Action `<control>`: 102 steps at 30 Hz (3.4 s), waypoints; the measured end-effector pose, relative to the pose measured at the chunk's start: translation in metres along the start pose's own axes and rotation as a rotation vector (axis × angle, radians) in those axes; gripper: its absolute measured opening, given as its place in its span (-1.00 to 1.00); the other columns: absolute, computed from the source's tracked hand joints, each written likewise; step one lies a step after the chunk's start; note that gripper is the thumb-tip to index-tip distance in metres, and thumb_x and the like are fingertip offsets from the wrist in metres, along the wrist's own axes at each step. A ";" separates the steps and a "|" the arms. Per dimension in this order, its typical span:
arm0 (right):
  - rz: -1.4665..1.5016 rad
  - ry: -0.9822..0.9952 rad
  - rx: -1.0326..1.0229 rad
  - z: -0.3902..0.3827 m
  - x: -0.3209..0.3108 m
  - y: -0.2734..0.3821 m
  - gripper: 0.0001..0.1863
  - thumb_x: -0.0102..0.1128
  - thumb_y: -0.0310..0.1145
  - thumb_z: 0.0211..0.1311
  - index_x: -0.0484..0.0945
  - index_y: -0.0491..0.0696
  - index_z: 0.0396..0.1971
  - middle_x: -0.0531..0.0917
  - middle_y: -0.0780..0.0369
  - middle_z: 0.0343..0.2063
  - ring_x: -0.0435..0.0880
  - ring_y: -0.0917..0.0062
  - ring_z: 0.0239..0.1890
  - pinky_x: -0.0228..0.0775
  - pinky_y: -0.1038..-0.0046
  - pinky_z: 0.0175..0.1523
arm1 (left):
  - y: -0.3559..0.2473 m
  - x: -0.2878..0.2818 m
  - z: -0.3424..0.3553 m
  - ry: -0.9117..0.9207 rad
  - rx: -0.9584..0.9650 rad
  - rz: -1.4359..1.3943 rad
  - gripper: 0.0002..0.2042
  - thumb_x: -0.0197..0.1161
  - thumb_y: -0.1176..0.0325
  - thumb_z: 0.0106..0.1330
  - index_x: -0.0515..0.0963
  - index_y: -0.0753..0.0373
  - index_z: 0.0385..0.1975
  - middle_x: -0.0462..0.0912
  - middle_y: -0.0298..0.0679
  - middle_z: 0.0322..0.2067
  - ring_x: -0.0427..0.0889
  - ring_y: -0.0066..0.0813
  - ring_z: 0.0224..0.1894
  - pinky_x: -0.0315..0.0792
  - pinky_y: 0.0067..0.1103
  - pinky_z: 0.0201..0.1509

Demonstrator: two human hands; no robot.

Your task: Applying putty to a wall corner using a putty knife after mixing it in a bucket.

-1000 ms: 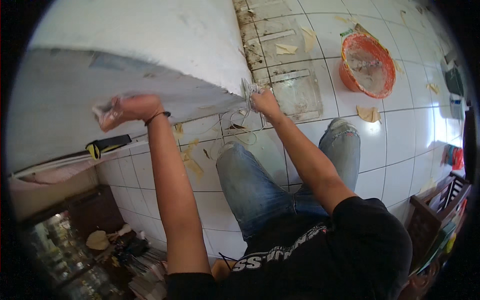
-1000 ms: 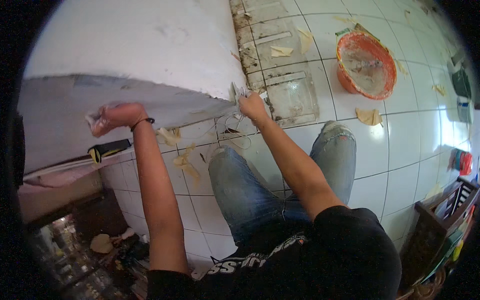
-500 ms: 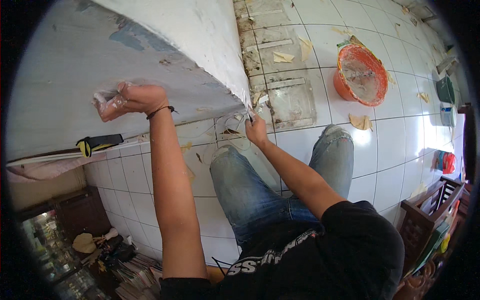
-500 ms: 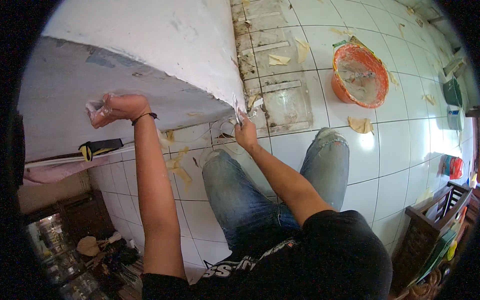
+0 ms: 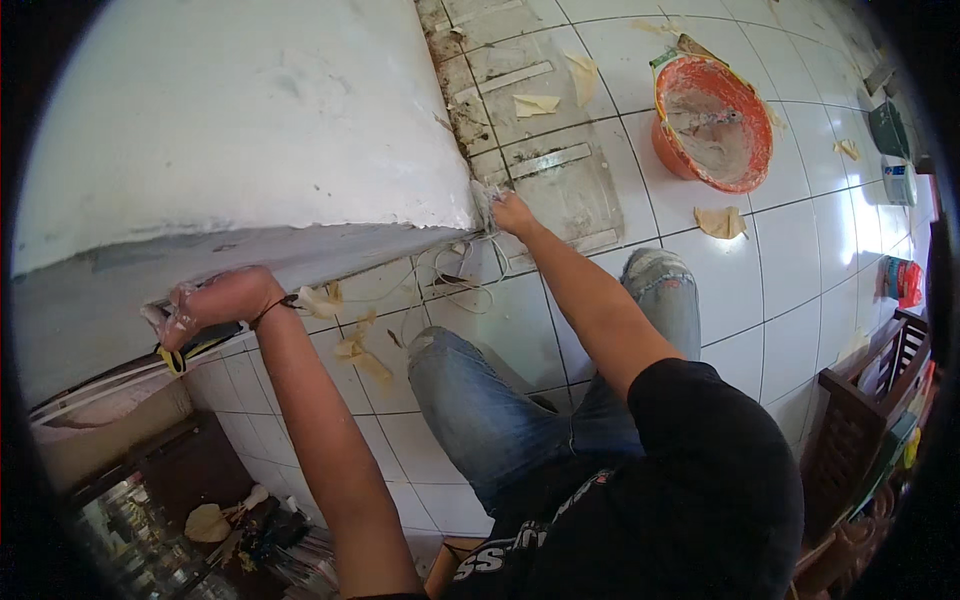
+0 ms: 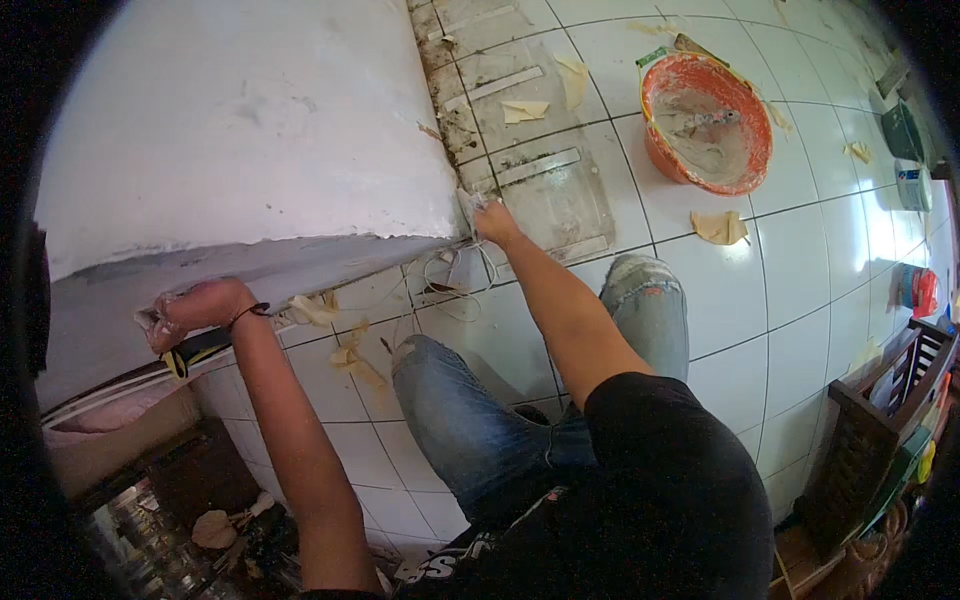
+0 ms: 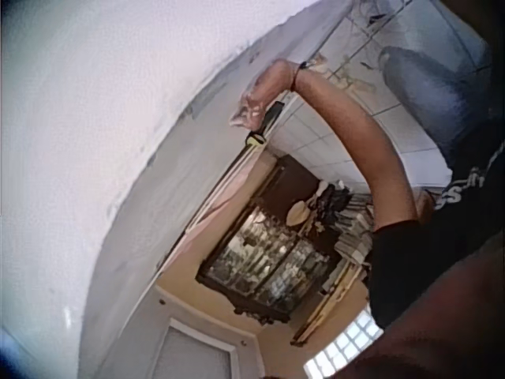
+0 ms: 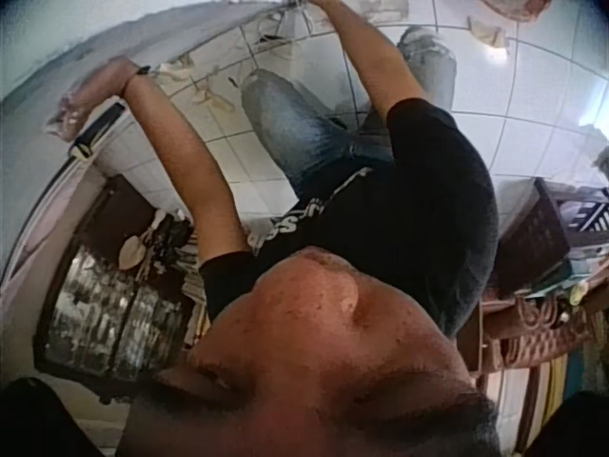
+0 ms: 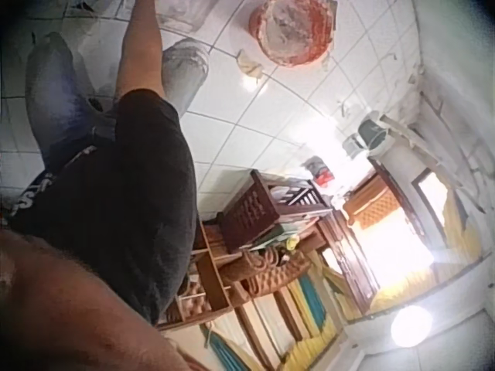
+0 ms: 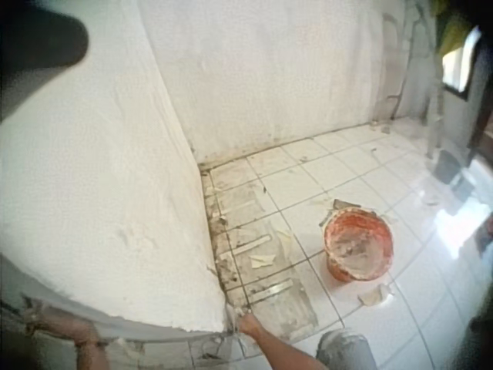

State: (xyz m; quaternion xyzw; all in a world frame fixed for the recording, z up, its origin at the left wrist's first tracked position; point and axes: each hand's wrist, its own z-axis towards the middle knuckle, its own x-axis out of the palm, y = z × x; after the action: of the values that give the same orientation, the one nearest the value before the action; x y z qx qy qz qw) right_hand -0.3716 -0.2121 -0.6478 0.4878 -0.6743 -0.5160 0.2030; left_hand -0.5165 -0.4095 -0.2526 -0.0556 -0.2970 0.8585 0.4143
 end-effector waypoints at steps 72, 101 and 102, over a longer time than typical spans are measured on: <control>-1.745 -0.554 -1.889 -0.208 -0.120 0.408 -0.49 -0.03 -0.21 0.22 0.35 -0.01 0.19 0.34 0.18 0.22 0.18 0.22 0.33 0.01 0.21 0.35 | 0.033 -0.039 0.001 0.252 0.551 0.118 -0.48 -0.05 0.11 0.29 0.13 0.20 0.20 0.13 0.03 0.25 0.13 0.06 0.26 0.02 -0.13 0.19; -1.874 -0.639 -1.406 -0.237 -0.043 0.328 -0.49 0.04 -0.26 0.09 0.47 -0.23 0.03 0.50 0.06 -0.07 0.38 0.47 -0.28 0.26 0.50 -0.39 | 0.029 -0.034 0.001 0.288 0.577 0.085 -0.48 -0.10 0.07 0.31 0.13 0.28 0.16 0.15 0.11 0.20 0.11 0.17 0.26 -0.02 -0.08 0.23; -1.872 -0.650 -1.412 -0.245 -0.043 0.327 -0.49 0.04 -0.26 0.09 0.47 -0.23 0.03 0.50 0.06 -0.07 0.38 0.47 -0.28 0.26 0.50 -0.39 | 0.034 -0.037 0.001 0.279 0.582 0.085 -0.48 -0.10 0.07 0.31 0.13 0.28 0.16 0.15 0.11 0.20 0.11 0.17 0.26 -0.02 -0.08 0.23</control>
State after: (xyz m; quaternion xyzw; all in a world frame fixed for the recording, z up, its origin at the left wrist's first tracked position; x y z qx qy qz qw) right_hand -0.3090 -0.2999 -0.2509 0.4158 0.3483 -0.8146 -0.2054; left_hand -0.5156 -0.4540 -0.2759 -0.0641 0.0232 0.9080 0.4134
